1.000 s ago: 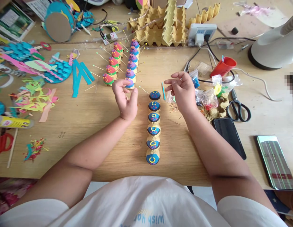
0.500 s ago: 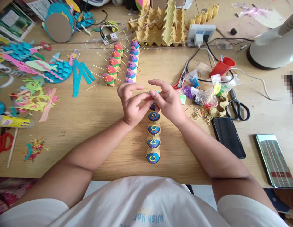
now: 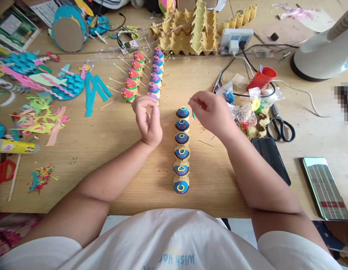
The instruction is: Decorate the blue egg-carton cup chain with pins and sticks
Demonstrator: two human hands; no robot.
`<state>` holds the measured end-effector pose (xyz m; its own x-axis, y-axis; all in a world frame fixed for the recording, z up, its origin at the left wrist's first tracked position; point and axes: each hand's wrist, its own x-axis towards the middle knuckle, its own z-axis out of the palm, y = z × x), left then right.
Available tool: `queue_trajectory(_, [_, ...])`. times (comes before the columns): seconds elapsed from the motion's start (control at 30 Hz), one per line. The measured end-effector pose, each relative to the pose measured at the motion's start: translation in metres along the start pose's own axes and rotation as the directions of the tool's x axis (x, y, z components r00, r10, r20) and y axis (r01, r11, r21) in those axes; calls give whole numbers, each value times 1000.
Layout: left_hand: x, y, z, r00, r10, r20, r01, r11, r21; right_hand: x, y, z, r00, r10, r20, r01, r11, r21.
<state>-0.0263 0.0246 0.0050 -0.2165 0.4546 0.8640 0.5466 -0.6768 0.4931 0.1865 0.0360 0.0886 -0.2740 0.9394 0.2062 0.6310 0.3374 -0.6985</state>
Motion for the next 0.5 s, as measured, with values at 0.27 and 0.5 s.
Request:
queue_trajectory(0.27, [1, 0, 1, 995, -100, 3, 99, 992, -81, -27, -23, -26, 788, 335, 516, 186, 670, -718])
queue_trajectory(0.5, [3, -1, -1, 1000, -25, 18, 25, 1000, -6, -39, -30, 3, 770, 393, 502, 250, 537, -806])
